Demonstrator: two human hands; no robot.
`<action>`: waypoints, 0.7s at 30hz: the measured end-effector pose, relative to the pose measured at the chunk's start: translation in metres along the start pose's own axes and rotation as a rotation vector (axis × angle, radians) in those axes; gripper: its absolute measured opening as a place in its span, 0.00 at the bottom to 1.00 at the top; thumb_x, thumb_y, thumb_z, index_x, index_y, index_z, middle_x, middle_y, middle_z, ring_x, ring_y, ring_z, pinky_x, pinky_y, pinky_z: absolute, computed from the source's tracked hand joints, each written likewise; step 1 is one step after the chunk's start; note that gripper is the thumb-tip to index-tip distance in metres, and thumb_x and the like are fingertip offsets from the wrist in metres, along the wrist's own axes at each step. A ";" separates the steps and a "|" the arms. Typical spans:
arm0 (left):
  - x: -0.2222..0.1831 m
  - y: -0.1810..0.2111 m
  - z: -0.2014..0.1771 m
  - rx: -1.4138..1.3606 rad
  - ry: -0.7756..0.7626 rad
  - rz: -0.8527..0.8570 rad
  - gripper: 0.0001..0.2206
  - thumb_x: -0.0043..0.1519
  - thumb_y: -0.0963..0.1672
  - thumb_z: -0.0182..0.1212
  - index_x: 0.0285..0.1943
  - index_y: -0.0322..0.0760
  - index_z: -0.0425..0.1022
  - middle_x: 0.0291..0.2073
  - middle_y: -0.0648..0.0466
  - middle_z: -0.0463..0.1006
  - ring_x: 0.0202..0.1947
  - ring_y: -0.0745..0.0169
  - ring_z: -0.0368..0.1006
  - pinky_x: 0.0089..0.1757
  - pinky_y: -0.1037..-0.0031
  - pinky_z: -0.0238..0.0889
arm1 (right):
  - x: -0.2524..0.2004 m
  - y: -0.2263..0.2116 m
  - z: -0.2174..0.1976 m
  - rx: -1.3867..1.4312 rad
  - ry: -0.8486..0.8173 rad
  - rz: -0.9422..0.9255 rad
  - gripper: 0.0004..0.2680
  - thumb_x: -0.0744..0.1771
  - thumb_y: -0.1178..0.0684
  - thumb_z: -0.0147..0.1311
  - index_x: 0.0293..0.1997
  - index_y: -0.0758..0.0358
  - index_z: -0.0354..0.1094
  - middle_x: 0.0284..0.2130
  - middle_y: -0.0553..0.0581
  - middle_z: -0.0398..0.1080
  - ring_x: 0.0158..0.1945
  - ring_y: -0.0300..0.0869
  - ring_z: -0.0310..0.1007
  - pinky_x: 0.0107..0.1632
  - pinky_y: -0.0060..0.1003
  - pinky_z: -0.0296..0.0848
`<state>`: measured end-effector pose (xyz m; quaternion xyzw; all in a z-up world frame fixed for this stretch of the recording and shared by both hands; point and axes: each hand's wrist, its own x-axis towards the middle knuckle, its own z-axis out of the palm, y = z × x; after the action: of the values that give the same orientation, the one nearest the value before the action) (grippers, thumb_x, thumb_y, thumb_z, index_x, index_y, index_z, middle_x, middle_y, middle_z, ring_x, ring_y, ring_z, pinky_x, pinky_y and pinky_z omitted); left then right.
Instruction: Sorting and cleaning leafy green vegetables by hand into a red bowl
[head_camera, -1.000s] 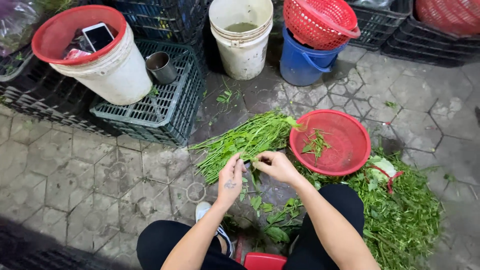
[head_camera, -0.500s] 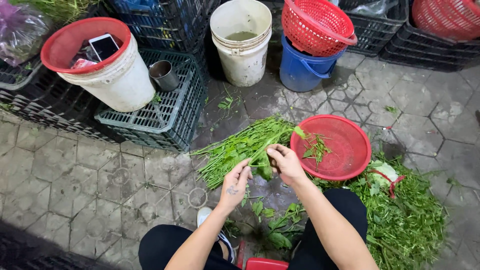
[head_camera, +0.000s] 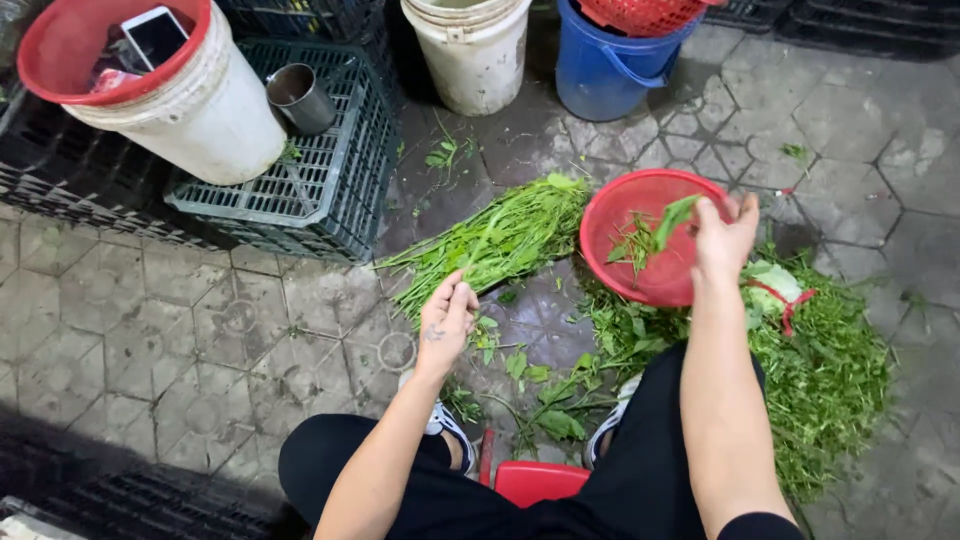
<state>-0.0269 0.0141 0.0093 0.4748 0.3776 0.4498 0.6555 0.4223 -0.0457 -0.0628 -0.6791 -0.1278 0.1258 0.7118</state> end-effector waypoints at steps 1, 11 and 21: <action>-0.001 0.005 0.003 -0.030 0.004 -0.011 0.16 0.72 0.41 0.47 0.66 0.26 0.68 0.25 0.50 0.71 0.15 0.76 0.58 0.19 0.86 0.56 | 0.015 0.027 -0.013 -0.154 0.011 -0.045 0.37 0.69 0.52 0.74 0.79 0.57 0.37 0.68 0.74 0.54 0.64 0.57 0.74 0.55 0.55 0.81; -0.021 -0.025 0.017 0.121 -0.241 -0.009 0.14 0.70 0.40 0.52 0.65 0.31 0.71 0.27 0.49 0.76 0.19 0.71 0.69 0.23 0.83 0.65 | -0.192 -0.134 0.084 0.143 -0.802 0.390 0.16 0.70 0.48 0.55 0.57 0.74 0.68 0.28 0.59 0.70 0.20 0.38 0.66 0.21 0.31 0.69; 0.006 0.017 0.017 0.421 -0.335 0.058 0.17 0.70 0.43 0.54 0.66 0.31 0.72 0.50 0.39 0.81 0.51 0.52 0.77 0.55 0.59 0.69 | -0.232 -0.108 0.088 -0.277 -1.141 -0.134 0.04 0.67 0.52 0.61 0.39 0.60 0.75 0.24 0.57 0.75 0.29 0.44 0.75 0.33 0.38 0.74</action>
<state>-0.0134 0.0175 0.0302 0.6793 0.3353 0.2950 0.5824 0.1748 -0.0501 0.0463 -0.5812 -0.5482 0.4080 0.4418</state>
